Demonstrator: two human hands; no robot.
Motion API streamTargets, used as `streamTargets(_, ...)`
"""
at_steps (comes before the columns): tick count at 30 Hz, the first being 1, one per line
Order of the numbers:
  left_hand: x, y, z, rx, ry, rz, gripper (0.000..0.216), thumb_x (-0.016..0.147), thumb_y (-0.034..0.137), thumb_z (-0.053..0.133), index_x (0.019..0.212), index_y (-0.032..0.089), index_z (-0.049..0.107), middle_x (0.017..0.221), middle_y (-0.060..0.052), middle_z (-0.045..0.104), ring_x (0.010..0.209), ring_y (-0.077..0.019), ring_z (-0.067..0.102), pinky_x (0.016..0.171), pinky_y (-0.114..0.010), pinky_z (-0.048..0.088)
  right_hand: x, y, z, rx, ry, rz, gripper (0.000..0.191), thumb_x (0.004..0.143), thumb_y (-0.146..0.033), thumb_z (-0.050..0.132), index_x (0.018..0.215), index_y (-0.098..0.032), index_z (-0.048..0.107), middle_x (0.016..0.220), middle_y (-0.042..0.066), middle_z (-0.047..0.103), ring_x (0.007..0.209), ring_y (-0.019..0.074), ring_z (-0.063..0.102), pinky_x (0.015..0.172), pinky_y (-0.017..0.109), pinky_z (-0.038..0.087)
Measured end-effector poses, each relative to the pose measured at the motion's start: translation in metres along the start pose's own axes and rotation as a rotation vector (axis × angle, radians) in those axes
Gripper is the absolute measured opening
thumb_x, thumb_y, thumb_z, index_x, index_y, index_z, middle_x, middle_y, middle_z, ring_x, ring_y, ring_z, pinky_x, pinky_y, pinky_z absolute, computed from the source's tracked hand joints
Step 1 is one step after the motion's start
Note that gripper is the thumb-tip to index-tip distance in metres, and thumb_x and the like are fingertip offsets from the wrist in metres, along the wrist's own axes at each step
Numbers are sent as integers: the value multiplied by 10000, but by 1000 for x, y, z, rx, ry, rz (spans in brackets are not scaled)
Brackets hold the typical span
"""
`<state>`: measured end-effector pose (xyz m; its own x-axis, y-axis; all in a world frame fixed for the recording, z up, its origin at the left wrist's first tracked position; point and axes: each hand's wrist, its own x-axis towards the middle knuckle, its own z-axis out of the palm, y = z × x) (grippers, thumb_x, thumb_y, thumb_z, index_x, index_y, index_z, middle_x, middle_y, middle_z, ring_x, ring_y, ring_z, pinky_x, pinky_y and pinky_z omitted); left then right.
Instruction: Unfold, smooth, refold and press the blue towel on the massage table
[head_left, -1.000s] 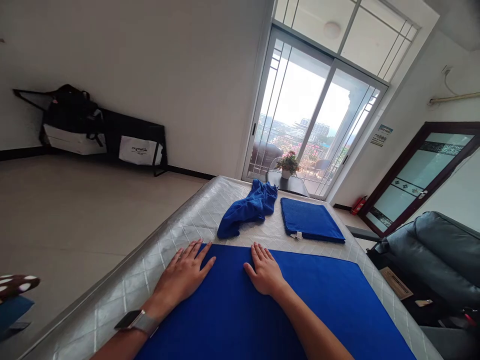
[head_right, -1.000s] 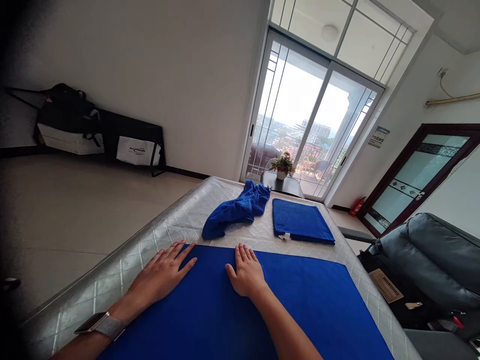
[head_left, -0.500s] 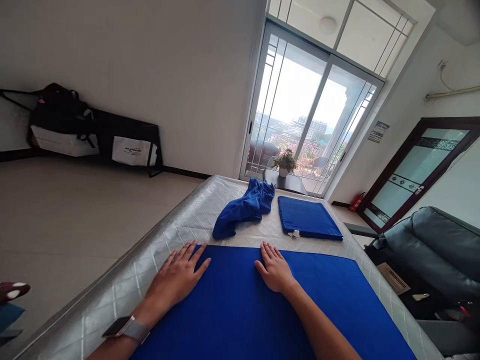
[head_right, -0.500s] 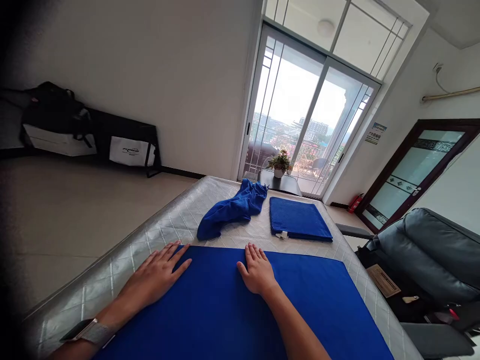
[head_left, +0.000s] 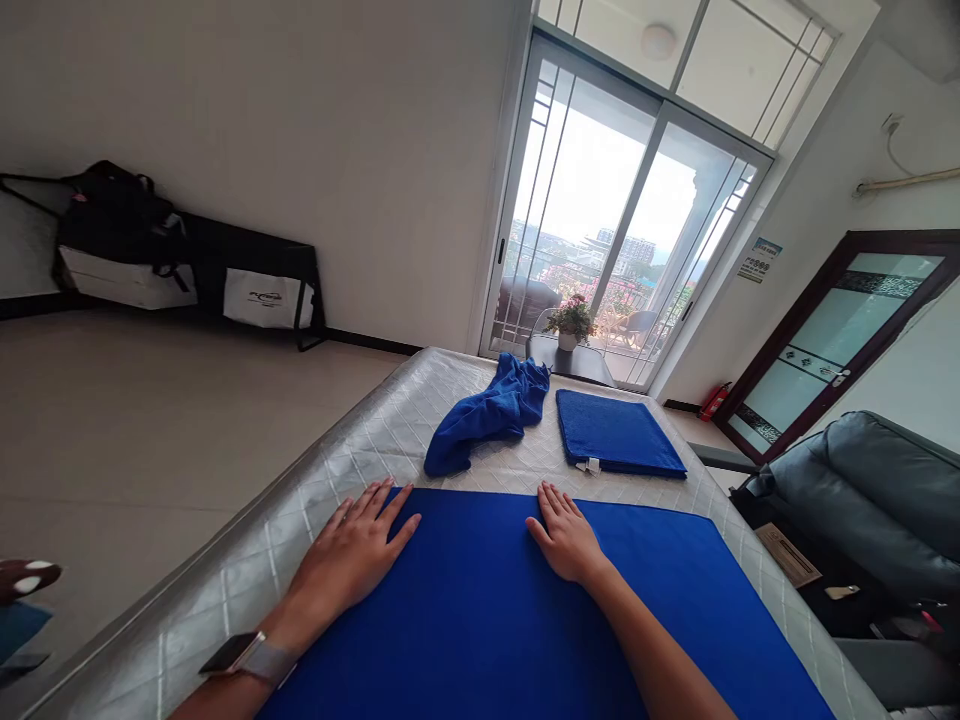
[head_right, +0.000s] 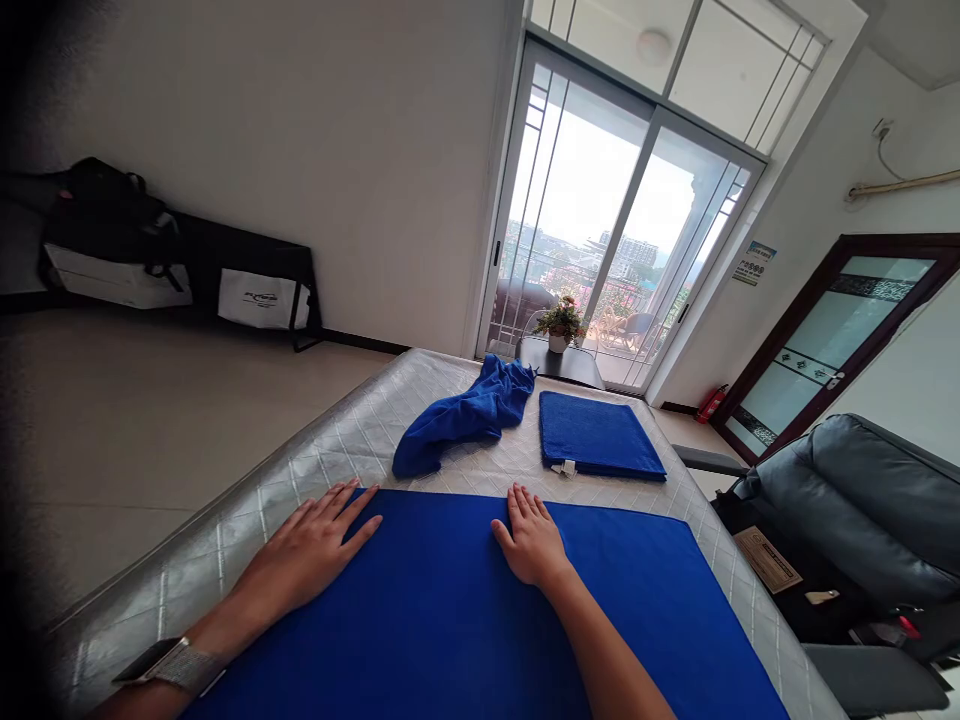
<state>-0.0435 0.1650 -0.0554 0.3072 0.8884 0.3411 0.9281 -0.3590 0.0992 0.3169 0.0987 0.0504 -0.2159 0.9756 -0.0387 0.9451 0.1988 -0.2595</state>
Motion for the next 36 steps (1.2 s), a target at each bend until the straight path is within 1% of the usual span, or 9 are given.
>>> streamTargets(6,-1,0,-2,-21,17,9,618,942,467,370,1501,218,459,1612,-99,411,1505,-287,317,1211,-508,256,-8,19,-1,-33,-5,35,805,1010,-658,96,1613,-126,131,1670,40,87,1544,177,55,1260,360,62)
streamTargets(10,-4,-4,0,9,-15,40,587,930,431,385,1469,235,511,1611,-80,417,1500,-281,327,1216,-484,240,-14,32,-4,-45,-5,55,796,1010,-657,83,1615,-140,111,1671,28,82,1544,176,52,1259,355,64)
streamTargets(13,-5,-8,3,20,-8,51,580,937,429,364,1465,246,517,1614,-66,415,1510,-270,304,1221,-477,223,-19,41,-6,-55,-9,64,779,1014,-653,92,1616,-159,111,1671,24,86,1544,177,58,1258,360,74)
streamTargets(18,-5,-17,13,-19,-1,98,593,893,493,423,1418,261,571,1585,-72,461,1503,-301,313,1215,-507,232,-28,54,-13,-76,-38,23,740,1023,-642,110,1616,-200,93,1673,14,81,1544,172,72,1255,352,84)
streamTargets(22,-4,-17,16,11,6,84,595,910,462,385,1448,259,535,1606,-72,427,1508,-290,309,1213,-512,237,-36,66,-17,-77,-53,30,739,1021,-656,116,1615,-218,87,1675,4,80,1544,167,73,1253,335,66)
streamTargets(26,-3,-12,14,24,17,74,598,924,446,375,1474,248,500,1621,-83,399,1515,-296,293,1217,-515,233,-43,78,-20,-77,-59,63,766,1013,-673,104,1614,-199,83,1677,13,75,1545,156,48,1251,326,44)
streamTargets(29,-3,-10,11,24,14,98,566,926,427,379,1452,281,526,1614,-68,415,1514,-301,294,1218,-527,225,-47,86,-21,-78,-56,81,770,1009,-679,102,1613,-202,78,1678,8,69,1545,151,43,1250,324,39)
streamTargets(36,-4,-9,5,-2,1,116,521,924,377,378,1391,298,596,1599,-46,444,1512,-307,287,1211,-551,224,-54,107,-23,-88,-49,93,756,1012,-675,111,1614,-219,84,1678,-2,75,1544,151,55,1250,313,42)
